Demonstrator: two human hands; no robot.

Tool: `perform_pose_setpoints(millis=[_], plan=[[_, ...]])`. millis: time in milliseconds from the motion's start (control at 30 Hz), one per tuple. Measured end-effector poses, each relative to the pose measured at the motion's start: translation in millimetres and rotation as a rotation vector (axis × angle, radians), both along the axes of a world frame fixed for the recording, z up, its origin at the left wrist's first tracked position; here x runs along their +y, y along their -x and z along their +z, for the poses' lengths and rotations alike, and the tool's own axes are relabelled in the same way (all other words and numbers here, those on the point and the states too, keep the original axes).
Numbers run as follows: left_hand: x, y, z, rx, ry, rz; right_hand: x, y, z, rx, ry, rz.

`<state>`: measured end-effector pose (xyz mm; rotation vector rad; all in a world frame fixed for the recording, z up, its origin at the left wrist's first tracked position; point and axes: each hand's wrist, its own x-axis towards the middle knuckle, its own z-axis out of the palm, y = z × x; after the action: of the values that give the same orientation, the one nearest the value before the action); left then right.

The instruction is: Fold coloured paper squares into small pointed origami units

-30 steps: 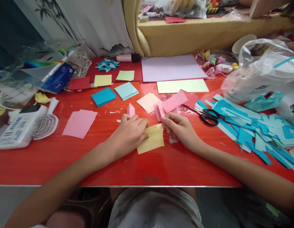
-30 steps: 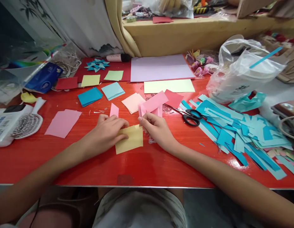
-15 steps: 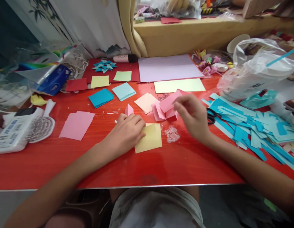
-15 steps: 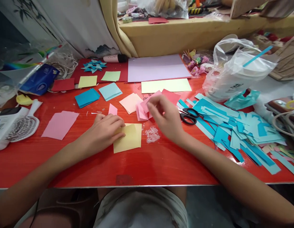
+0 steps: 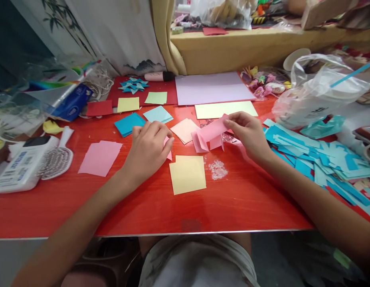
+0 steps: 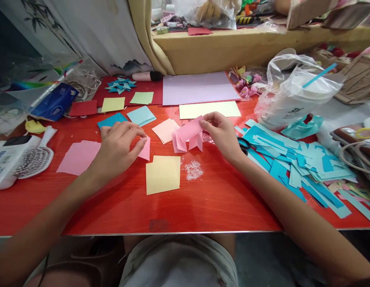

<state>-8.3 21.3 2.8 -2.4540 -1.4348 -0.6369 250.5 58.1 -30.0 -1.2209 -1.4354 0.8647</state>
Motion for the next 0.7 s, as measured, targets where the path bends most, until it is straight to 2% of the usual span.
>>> perform_pose_setpoints(millis=[100, 233, 333, 433, 567, 700], plan=[[-2, -2, 3.2, -0.058, 0.017, -0.019, -13, 9, 13.4, 0.073, 0.002, 0.000], [-7, -3, 5.0, -0.102, -0.004, -0.180, -33, 24, 20.8, 0.186, 0.103, 0.088], [-11, 0, 1.7, 0.079, -0.103, -0.369, -45, 33, 20.1, 0.262, 0.219, 0.170], [-15, 4, -1.6, 0.267, -0.108, -0.521, -54, 39, 19.6, 0.348, 0.340, 0.285], [-17, 10, -2.0, 0.326, -0.180, -0.514, -57, 42, 20.4, 0.469, 0.420, 0.334], [-12, 14, -1.0, 0.246, -0.335, -0.444, -57, 43, 22.1, 0.523, 0.436, 0.347]])
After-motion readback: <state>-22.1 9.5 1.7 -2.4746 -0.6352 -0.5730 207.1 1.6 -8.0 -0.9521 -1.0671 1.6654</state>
